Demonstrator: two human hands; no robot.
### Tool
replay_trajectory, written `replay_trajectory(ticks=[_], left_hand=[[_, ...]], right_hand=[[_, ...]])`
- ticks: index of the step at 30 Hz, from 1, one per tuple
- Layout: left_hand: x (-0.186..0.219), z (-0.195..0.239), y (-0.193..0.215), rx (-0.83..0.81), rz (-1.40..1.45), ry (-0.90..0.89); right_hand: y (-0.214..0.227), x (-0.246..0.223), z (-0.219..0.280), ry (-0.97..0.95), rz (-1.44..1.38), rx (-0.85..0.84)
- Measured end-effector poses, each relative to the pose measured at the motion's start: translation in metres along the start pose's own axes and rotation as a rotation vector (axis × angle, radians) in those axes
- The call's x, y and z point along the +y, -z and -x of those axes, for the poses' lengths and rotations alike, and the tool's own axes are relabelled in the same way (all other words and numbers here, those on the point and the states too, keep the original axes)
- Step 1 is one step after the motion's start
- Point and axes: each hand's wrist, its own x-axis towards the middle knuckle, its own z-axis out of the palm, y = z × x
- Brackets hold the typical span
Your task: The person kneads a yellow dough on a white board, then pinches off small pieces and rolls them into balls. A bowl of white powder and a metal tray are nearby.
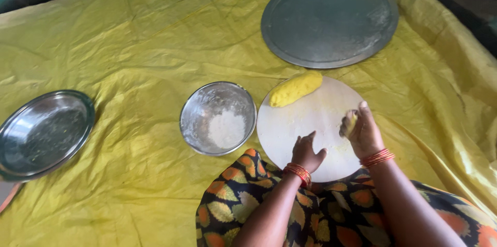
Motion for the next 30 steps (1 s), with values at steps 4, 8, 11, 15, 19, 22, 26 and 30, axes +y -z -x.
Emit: replay_trajectory(ticks=[4, 8, 11, 15, 19, 22, 26, 30], left_hand=[[-0.008, 0.002, -0.01, -0.059, -0.061, -0.033], [-0.005, 0.007, -0.008, -0.08, -0.091, -0.036], [0.001, 0.009, -0.001, -0.187, -0.194, 0.029], [0.006, 0.013, -0.001, -0.349, -0.389, 0.147], [-0.002, 0.01, -0.01, -0.405, -0.481, 0.119], [-0.013, 0.005, -0.014, -0.38, -0.504, 0.145], [-0.029, -0.006, -0.005, -0.307, -0.458, 0.243], [-0.043, -0.007, 0.018, -0.302, -0.408, 0.312]], right_hand=[[-0.001, -0.004, 0.001, -0.1, 0.082, 0.098], [0.008, -0.004, 0.003, 0.03, -0.206, 0.076], [0.011, -0.009, 0.008, 0.088, -0.482, -0.042], [0.011, -0.018, 0.013, 0.055, -0.333, 0.228], [0.022, -0.02, 0.005, 0.064, -0.457, 0.149], [0.037, -0.018, -0.002, 0.131, -0.309, 0.117], [0.051, -0.018, -0.005, 0.156, -0.102, 0.183], [0.051, -0.019, -0.004, 0.123, -0.106, 0.178]])
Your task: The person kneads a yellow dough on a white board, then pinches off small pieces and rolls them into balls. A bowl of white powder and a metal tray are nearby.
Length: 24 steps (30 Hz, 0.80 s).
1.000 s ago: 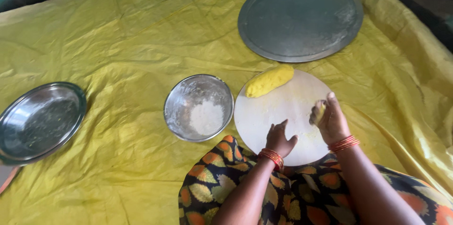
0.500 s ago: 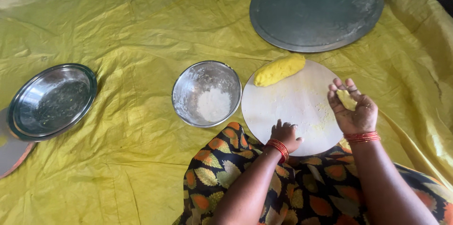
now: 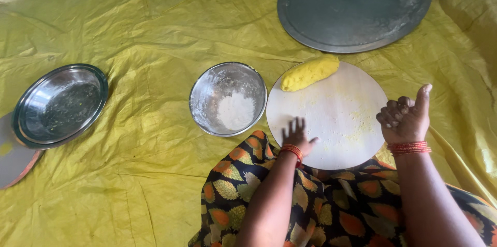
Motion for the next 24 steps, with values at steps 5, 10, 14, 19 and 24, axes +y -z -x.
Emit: replay_trajectory(ticks=[5, 10, 14, 19, 24], left_hand=[[-0.029, 0.0, 0.026, 0.22, 0.211, 0.589], [-0.007, -0.003, 0.016, 0.243, 0.073, 0.347], [0.029, 0.006, -0.013, 0.194, -0.122, -0.161], [0.041, 0.009, -0.012, 0.027, -0.29, -0.325], [0.002, -0.009, 0.017, 0.284, 0.092, 0.468]], right_hand=[[0.0, -0.007, 0.003, -0.022, -0.028, -0.108], [-0.008, -0.013, 0.001, 0.017, -0.034, 0.023], [-0.018, -0.018, 0.006, 0.071, -0.015, 0.066], [-0.027, -0.026, 0.018, 0.078, -0.017, 0.066], [-0.027, -0.026, 0.014, 0.036, 0.05, -0.058]])
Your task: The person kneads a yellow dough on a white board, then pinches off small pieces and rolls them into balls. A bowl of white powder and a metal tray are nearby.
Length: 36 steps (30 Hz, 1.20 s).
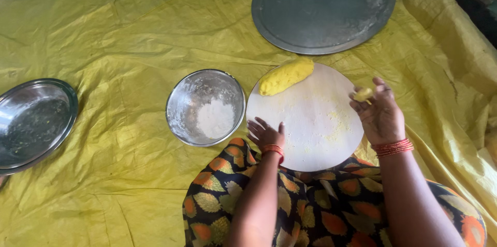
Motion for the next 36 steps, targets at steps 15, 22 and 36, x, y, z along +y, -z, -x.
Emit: replay_trajectory(ticks=[15, 22, 36], left_hand=[[0.064, 0.045, -0.089, 0.022, -0.14, -1.188], [0.082, 0.017, -0.077, 0.007, -0.236, -0.887], [0.055, 0.102, -0.134, -0.176, 0.178, -1.289]], right_hand=[[0.022, -0.006, -0.014, 0.115, -0.426, -0.047], [0.018, -0.005, -0.012, 0.059, -0.399, 0.121], [0.019, 0.005, -0.015, -0.033, -0.217, 0.173]])
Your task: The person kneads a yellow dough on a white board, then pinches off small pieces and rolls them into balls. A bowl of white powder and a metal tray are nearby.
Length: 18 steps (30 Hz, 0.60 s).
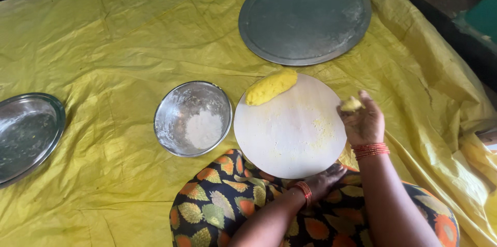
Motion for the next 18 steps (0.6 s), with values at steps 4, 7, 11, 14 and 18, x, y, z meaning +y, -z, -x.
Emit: replay_trajectory(ticks=[4, 7, 11, 14, 18], left_hand=[[0.018, 0.018, 0.031, 0.083, 0.353, 0.105], [0.032, 0.021, 0.069, -0.061, 0.305, 0.274], [0.035, 0.02, 0.109, -0.096, 0.201, 0.106], [0.03, 0.028, 0.134, -0.159, 0.127, 0.166], [0.028, 0.045, 0.163, -0.095, 0.102, 0.193]], right_hand=[[0.013, 0.008, -0.009, 0.06, -0.077, -0.211], [0.016, 0.009, -0.01, 0.026, -0.342, -0.365], [0.009, 0.008, -0.001, -0.067, -0.459, -0.146], [0.001, 0.007, 0.002, -0.067, -0.45, -0.075], [0.002, 0.011, 0.001, -0.081, -0.41, -0.163]])
